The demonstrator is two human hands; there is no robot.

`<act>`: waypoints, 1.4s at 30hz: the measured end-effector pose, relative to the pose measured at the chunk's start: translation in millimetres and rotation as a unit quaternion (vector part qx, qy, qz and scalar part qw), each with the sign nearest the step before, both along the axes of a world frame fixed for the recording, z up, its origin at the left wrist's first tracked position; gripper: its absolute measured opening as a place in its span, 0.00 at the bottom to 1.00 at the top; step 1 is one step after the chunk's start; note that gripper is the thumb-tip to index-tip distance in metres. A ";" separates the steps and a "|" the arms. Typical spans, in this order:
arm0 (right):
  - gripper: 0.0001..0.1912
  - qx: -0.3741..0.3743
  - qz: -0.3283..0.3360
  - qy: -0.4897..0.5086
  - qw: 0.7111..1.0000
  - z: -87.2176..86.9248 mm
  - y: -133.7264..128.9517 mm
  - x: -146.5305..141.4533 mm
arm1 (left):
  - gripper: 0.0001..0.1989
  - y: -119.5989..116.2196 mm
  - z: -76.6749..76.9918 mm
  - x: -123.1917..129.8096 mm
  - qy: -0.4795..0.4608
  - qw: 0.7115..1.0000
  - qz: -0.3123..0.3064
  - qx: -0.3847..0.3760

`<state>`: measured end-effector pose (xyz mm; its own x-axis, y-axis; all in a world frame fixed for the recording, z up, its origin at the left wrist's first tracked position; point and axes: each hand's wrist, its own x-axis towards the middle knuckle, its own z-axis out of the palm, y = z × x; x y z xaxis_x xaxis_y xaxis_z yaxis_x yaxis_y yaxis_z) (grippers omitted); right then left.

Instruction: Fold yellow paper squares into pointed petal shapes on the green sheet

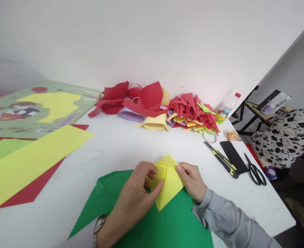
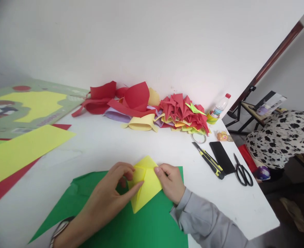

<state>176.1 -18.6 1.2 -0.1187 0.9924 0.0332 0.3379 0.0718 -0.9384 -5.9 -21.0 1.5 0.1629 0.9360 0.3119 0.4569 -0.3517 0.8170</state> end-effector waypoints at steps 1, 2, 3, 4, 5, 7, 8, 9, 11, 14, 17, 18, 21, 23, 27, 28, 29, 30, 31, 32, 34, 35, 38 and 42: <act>0.28 0.003 0.002 -0.002 1.000 -0.4 1.6 0.0 | 0.07 0.7 1.0 0.1 -0.028 0.999 0.005 -0.040; 0.28 0.006 0.002 -0.003 1.000 -0.9 2.9 0.5 | 0.09 1.4 2.0 -0.1 -0.059 0.995 0.009 -0.085; 0.28 0.009 0.002 -0.005 1.000 -1.6 3.8 1.6 | 0.12 2.2 2.8 -0.5 -0.091 0.987 0.011 -0.132; 0.28 0.010 0.001 -0.005 1.000 -2.4 4.5 3.2 | 0.14 3.4 3.2 -1.3 -0.122 0.977 0.010 -0.175; 0.27 0.008 0.001 -0.005 1.000 -3.2 5.0 4.9 | 0.17 5.0 3.1 -2.3 -0.147 0.966 0.006 -0.212; 0.25 0.007 0.003 -0.013 1.000 -4.6 5.2 8.6 | 0.23 8.9 1.1 -4.8 -0.170 0.953 -0.007 -0.252; 0.23 0.016 0.003 -0.025 1.000 -5.2 5.1 10.1 | 0.26 10.9 -0.7 -6.1 -0.167 0.954 -0.011 -0.247; 0.20 0.038 0.001 -0.044 0.998 -5.6 4.8 11.4 | 0.27 12.5 -2.9 -7.2 -0.155 0.962 -0.015 -0.226; 0.12 0.120 -0.004 -0.107 0.987 -6.0 3.4 13.1 | 0.25 14.3 -7.6 -8.6 -0.109 0.982 -0.028 -0.149; 0.21 0.256 0.033 -0.252 0.933 -6.8 -0.7 13.1 | 0.16 13.2 -12.4 -7.9 -0.039 0.997 -0.058 -0.042; 0.22 0.316 0.085 -0.386 0.862 -8.5 -5.5 10.5 | 0.15 11.2 -12.7 -5.4 0.000 0.998 -0.066 0.000; 0.19 0.325 0.090 -0.415 0.845 -9.0 -6.7 9.4 | 0.15 10.9 -12.0 -4.6 0.007 0.998 -0.069 0.011; 0.11 0.353 0.081 -0.448 0.817 -8.7 -8.1 8.1 | 0.14 9.9 -9.7 -3.2 0.024 0.995 -0.087 0.038; 0.10 0.393 0.075 -0.421 0.814 -5.9 -7.9 10.0 | 0.14 8.6 -8.7 -3.1 0.039 0.994 -0.095 0.046; 0.07 0.427 0.082 -0.312 0.844 3.6 -9.1 17.6 | 0.14 5.6 -7.5 -4.4 0.095 0.987 -0.106 0.074; 0.06 0.420 0.081 -0.298 0.854 5.4 -10.0 19.1 | 0.14 5.3 -7.0 -4.9 0.118 0.983 -0.106 0.089; 0.07 0.408 0.076 -0.289 0.862 6.4 -10.9 20.0 | 0.14 5.1 -6.4 -5.5 0.145 0.978 -0.107 0.104; 0.09 0.394 0.067 -0.288 0.870 6.7 -11.8 20.4 | 0.14 5.2 -5.9 -6.1 0.172 0.971 -0.109 0.121; 0.11 0.379 0.057 -0.293 0.876 6.3 -12.4 20.3 | 0.14 5.4 -5.4 -6.7 0.199 0.964 -0.114 0.137; 0.12 0.362 0.047 -0.303 0.880 5.4 -12.9 19.9 | 0.14 5.7 -5.2 -7.2 0.223 0.956 -0.117 0.152; 0.10 0.327 0.031 -0.332 0.884 2.9 -13.2 18.5 | 0.13 6.7 -6.3 -8.2 0.252 0.944 -0.116 0.177; 0.07 0.308 0.026 -0.347 0.886 1.7 -13.2 17.9 | 0.13 7.4 -7.7 -8.7 0.259 0.941 -0.109 0.187; 0.19 0.250 0.030 -0.372 0.893 -0.4 -12.8 17.3 | 0.20 10.3 -14.9 -9.9 0.258 0.939 -0.095 0.207; 0.25 0.229 0.052 -0.360 0.903 -0.7 -12.9 20.0 | 0.24 13.9 -23.2 -11.6 0.241 0.939 -0.127 0.210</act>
<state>196.1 -31.5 0.5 -0.3658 0.8758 0.3148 0.8175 0.4640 -0.3411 -17.5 -7.1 -21.7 0.5822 0.6585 0.4768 0.5956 -0.7447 0.3012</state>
